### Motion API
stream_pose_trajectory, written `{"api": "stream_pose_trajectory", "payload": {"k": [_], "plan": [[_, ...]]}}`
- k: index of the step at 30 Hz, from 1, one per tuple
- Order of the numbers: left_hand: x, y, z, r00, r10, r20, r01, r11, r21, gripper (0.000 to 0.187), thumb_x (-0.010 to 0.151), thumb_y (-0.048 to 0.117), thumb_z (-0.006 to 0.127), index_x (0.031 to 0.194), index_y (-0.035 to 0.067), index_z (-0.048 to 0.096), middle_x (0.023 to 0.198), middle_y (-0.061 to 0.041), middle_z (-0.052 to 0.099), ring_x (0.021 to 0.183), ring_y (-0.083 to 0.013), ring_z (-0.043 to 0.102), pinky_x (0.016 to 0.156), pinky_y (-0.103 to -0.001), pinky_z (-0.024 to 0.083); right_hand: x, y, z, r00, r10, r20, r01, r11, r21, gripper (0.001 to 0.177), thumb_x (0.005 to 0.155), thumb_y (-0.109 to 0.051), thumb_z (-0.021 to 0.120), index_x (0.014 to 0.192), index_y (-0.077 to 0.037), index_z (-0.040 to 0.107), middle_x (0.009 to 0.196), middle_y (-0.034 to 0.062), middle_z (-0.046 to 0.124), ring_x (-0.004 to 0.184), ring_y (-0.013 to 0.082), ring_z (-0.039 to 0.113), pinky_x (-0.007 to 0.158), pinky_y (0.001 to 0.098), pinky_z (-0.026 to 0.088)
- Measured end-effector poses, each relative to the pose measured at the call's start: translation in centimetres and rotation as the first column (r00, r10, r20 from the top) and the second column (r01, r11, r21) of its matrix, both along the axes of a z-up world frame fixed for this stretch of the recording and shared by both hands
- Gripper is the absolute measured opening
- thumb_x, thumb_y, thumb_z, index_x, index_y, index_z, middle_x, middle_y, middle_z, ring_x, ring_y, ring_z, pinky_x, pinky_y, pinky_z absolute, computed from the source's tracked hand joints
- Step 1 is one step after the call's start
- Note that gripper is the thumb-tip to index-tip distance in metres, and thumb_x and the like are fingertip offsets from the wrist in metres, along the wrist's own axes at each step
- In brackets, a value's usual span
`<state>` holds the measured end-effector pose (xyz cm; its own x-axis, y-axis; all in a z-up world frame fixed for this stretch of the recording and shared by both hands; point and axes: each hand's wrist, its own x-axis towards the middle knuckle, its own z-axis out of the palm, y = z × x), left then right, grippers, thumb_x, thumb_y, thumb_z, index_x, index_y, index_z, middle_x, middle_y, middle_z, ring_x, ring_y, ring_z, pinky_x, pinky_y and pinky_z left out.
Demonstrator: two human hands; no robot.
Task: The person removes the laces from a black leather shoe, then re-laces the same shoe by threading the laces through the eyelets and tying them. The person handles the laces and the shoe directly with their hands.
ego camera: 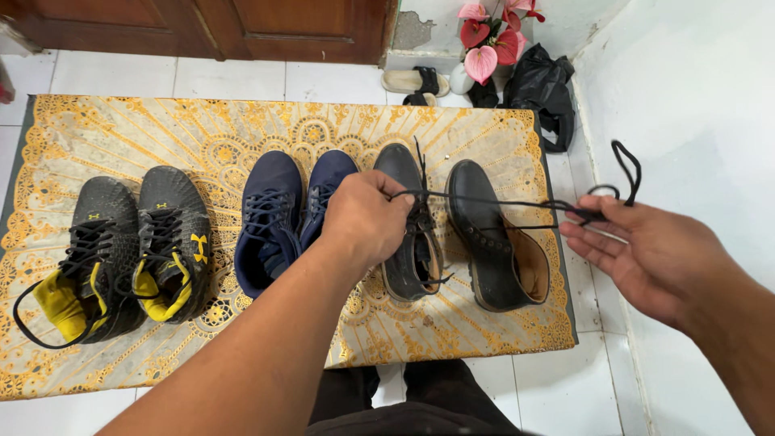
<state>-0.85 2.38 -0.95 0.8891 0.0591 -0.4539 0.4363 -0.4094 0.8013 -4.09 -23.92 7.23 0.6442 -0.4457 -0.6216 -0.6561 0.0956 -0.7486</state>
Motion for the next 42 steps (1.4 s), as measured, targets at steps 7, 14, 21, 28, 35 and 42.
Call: {"api": "stream_pose_trajectory", "payload": {"k": [7, 14, 21, 28, 35, 42], "plan": [[-1.9, -2.7, -1.1, 0.984, -0.074, -0.163, 0.038, 0.976, -0.213, 0.026, 0.091, 0.029, 0.065, 0.097, 0.005, 0.072, 0.084, -0.013, 0.082, 0.073, -0.0160, 0.077, 0.071, -0.031, 0.058, -1.7, -0.3, -1.5, 0.968, 0.055, -0.246, -0.057, 0.998, 0.001, 0.028, 0.104, -0.017, 0.047, 0.118, 0.002, 0.062, 0.105, 0.0151, 0.067, 0.100, 0.0245, 0.065, 0.097, 0.0385, 0.053], [-4.2, -7.6, -2.2, 0.924, -0.098, -0.371, -0.111, 0.857, -0.503, 0.027, 0.085, 0.019, 0.070, 0.105, 0.000, 0.067, 0.089, -0.011, 0.075, 0.069, -0.0173, 0.068, 0.068, -0.036, 0.058, -3.5, -1.4, -3.2, 0.912, 0.156, -0.379, -0.138, 0.988, 0.075, 0.020, 0.098, -0.017, 0.058, 0.100, 0.001, 0.067, 0.079, 0.0063, 0.059, 0.071, 0.0162, 0.057, 0.067, 0.0319, 0.049], [-6.1, -11.8, -1.7, 0.895, -0.135, -0.425, -0.035, 0.929, -0.369, 0.041, 0.093, 0.038, 0.064, 0.110, 0.001, 0.064, 0.092, -0.015, 0.076, 0.078, -0.0234, 0.069, 0.073, -0.039, 0.057, -2.7, -3.6, -4.4, 0.772, 0.313, -0.553, -0.354, 0.934, 0.033, 0.019, 0.095, -0.018, 0.067, 0.084, -0.004, 0.060, 0.069, 0.0005, 0.046, 0.058, 0.0134, 0.039, 0.056, 0.0297, 0.038], [-6.8, -12.8, -1.6, 0.956, -0.065, -0.285, 0.033, 0.993, -0.117, 0.039, 0.093, 0.034, 0.063, 0.124, 0.010, 0.060, 0.099, -0.011, 0.072, 0.096, -0.0272, 0.069, 0.086, -0.038, 0.052, -0.4, -4.7, -4.9, 0.871, 0.323, -0.371, -0.333, 0.942, 0.039, 0.019, 0.102, -0.023, 0.057, 0.100, -0.004, 0.061, 0.090, 0.0045, 0.058, 0.078, 0.0147, 0.053, 0.076, 0.0314, 0.049], [-6.4, -15.0, -2.4, 0.961, -0.039, -0.275, 0.004, 0.992, -0.126, 0.031, 0.095, 0.024, 0.055, 0.121, 0.018, 0.070, 0.108, -0.011, 0.076, 0.104, -0.0263, 0.073, 0.091, -0.034, 0.055, 1.6, -6.3, -4.8, 0.902, 0.315, -0.296, -0.294, 0.949, 0.111, 0.023, 0.106, -0.022, 0.046, 0.109, -0.004, 0.059, 0.105, 0.0103, 0.063, 0.099, 0.0193, 0.063, 0.094, 0.0362, 0.051], [-5.6, -16.9, -0.9, 0.910, -0.066, -0.408, 0.095, 0.994, 0.050, 0.032, 0.096, 0.035, 0.062, 0.115, 0.012, 0.074, 0.125, -0.014, 0.069, 0.117, -0.0310, 0.065, 0.099, -0.040, 0.051, 2.6, -8.0, -5.1, 0.895, 0.335, -0.294, -0.324, 0.942, 0.086, 0.021, 0.104, -0.020, 0.049, 0.104, -0.004, 0.062, 0.102, 0.0085, 0.066, 0.101, 0.0200, 0.065, 0.094, 0.0360, 0.050]]}}
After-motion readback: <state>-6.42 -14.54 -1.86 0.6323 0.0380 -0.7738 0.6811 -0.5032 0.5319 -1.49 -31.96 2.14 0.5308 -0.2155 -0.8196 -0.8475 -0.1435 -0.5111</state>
